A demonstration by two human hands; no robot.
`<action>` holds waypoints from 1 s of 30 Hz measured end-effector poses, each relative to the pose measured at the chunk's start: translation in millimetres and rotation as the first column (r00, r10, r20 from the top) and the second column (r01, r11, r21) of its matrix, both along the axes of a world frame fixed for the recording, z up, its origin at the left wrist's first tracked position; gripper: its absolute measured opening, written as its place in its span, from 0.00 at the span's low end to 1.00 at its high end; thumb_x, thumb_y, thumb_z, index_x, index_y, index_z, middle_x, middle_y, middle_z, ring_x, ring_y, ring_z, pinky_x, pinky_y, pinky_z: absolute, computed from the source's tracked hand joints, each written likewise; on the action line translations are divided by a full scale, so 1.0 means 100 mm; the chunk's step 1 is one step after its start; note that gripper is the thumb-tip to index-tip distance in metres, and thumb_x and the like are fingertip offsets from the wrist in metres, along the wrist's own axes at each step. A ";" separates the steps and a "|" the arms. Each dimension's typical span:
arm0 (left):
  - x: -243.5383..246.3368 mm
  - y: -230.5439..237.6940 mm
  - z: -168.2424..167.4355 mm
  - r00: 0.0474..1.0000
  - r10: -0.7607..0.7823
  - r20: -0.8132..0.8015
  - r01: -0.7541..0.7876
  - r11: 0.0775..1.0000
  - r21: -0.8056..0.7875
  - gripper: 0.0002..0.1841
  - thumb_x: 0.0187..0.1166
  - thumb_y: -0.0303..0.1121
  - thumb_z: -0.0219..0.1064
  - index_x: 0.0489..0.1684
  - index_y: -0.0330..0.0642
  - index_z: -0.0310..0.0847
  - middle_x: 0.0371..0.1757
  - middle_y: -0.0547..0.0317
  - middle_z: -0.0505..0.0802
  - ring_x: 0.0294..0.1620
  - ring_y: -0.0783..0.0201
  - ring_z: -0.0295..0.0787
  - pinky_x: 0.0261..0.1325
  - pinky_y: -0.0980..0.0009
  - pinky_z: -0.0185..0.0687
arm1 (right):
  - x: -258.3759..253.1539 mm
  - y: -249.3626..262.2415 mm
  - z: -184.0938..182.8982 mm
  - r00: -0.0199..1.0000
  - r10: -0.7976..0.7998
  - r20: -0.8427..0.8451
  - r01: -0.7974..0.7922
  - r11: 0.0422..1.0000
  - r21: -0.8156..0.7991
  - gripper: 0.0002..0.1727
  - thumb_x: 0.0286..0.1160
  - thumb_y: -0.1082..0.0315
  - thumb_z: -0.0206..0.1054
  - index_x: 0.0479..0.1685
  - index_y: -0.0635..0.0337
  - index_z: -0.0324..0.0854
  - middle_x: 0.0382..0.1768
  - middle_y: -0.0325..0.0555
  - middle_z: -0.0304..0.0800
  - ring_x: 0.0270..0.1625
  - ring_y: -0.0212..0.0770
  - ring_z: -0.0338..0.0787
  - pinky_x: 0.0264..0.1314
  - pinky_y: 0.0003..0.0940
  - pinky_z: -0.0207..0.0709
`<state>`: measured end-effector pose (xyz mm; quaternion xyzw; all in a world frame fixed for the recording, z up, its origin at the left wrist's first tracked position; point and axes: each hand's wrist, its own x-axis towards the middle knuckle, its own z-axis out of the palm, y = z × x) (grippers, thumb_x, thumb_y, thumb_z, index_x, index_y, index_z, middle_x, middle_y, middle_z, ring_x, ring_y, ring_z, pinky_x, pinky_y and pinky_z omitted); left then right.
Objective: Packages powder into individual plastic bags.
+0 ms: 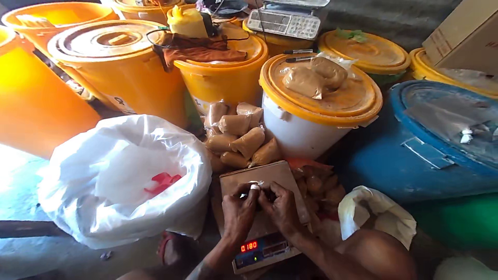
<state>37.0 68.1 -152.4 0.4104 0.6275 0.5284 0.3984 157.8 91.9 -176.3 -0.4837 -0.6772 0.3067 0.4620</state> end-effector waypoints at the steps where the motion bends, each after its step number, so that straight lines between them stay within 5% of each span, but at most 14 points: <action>1: -0.01 0.00 0.00 1.000 -0.015 0.005 0.015 1.000 -0.004 0.05 0.79 0.29 0.70 0.40 0.41 0.93 0.34 0.60 0.96 0.28 0.65 0.94 0.34 0.66 0.95 | 0.01 0.02 0.01 1.000 0.001 0.004 0.000 1.000 -0.026 0.08 0.69 0.62 0.68 0.36 0.54 0.90 0.26 0.32 0.89 0.26 0.24 0.84 0.29 0.25 0.79; 9: -0.21 0.01 0.06 0.964 -0.213 0.158 0.224 0.973 -0.052 0.06 0.80 0.29 0.71 0.45 0.36 0.89 0.32 0.56 0.93 0.21 0.65 0.89 0.28 0.69 0.91 | 0.13 0.23 0.08 0.989 0.142 0.042 -0.131 0.972 -0.197 0.07 0.67 0.64 0.67 0.34 0.57 0.88 0.21 0.32 0.82 0.23 0.24 0.78 0.28 0.24 0.73; 12: -0.40 0.09 0.18 0.880 -0.382 0.282 0.437 0.883 -0.169 0.05 0.83 0.30 0.67 0.44 0.39 0.87 0.27 0.62 0.88 0.18 0.71 0.79 0.25 0.74 0.81 | 0.17 0.27 0.10 0.968 0.248 -0.028 -0.248 0.938 -0.241 0.07 0.70 0.67 0.67 0.36 0.60 0.87 0.23 0.33 0.82 0.25 0.21 0.78 0.30 0.19 0.72; 16: -0.68 0.18 0.12 0.724 -0.578 0.376 0.664 0.731 -0.155 0.05 0.81 0.29 0.65 0.39 0.46 0.87 0.28 0.65 0.88 0.22 0.74 0.79 0.28 0.76 0.78 | 0.17 0.21 0.13 0.938 0.345 -0.036 -0.343 0.905 -0.253 0.08 0.76 0.66 0.66 0.41 0.61 0.87 0.26 0.35 0.85 0.27 0.22 0.80 0.33 0.19 0.75; 21: -0.56 0.07 0.08 0.788 -0.402 0.465 0.528 0.830 -0.177 0.05 0.83 0.31 0.68 0.39 0.42 0.89 0.26 0.61 0.89 0.20 0.73 0.79 0.25 0.77 0.77 | 0.17 0.00 0.25 0.844 0.219 0.490 -0.260 0.965 0.016 0.14 0.79 0.64 0.62 0.54 0.58 0.89 0.48 0.45 0.93 0.49 0.43 0.93 0.48 0.41 0.88; 24: -0.44 -0.02 0.10 0.840 -0.380 0.389 0.460 0.877 -0.137 0.09 0.86 0.32 0.65 0.45 0.37 0.89 0.30 0.57 0.92 0.22 0.70 0.83 0.27 0.75 0.82 | 0.18 -0.09 0.42 0.705 0.163 0.690 -0.229 0.973 0.004 0.19 0.84 0.53 0.62 0.56 0.58 0.87 0.50 0.48 0.92 0.53 0.48 0.93 0.48 0.44 0.87; 26: -0.42 -0.04 0.12 0.872 -0.425 0.242 0.459 0.882 -0.104 0.10 0.88 0.33 0.63 0.47 0.36 0.89 0.32 0.58 0.93 0.22 0.70 0.85 0.27 0.76 0.82 | 0.18 -0.09 0.41 0.661 0.062 0.747 -0.219 0.969 0.112 0.17 0.83 0.53 0.64 0.44 0.58 0.88 0.40 0.48 0.92 0.44 0.49 0.94 0.37 0.45 0.85; 28: -0.43 -0.01 0.10 0.887 -0.459 -0.043 0.457 0.888 -0.057 0.11 0.87 0.37 0.65 0.44 0.40 0.89 0.30 0.64 0.92 0.22 0.73 0.85 0.28 0.76 0.84 | 0.18 -0.06 0.38 0.695 0.056 0.717 -0.230 0.962 0.147 0.12 0.83 0.58 0.65 0.41 0.56 0.90 0.35 0.45 0.93 0.40 0.48 0.95 0.34 0.46 0.85; 30: -0.44 0.04 0.06 0.865 -0.402 -0.300 0.422 0.907 0.003 0.13 0.83 0.43 0.66 0.43 0.43 0.87 0.32 0.67 0.89 0.28 0.74 0.84 0.36 0.74 0.81 | 0.21 -0.01 0.40 0.765 0.204 0.612 -0.262 0.965 0.007 0.14 0.85 0.59 0.61 0.45 0.56 0.91 0.37 0.46 0.93 0.42 0.49 0.94 0.39 0.52 0.85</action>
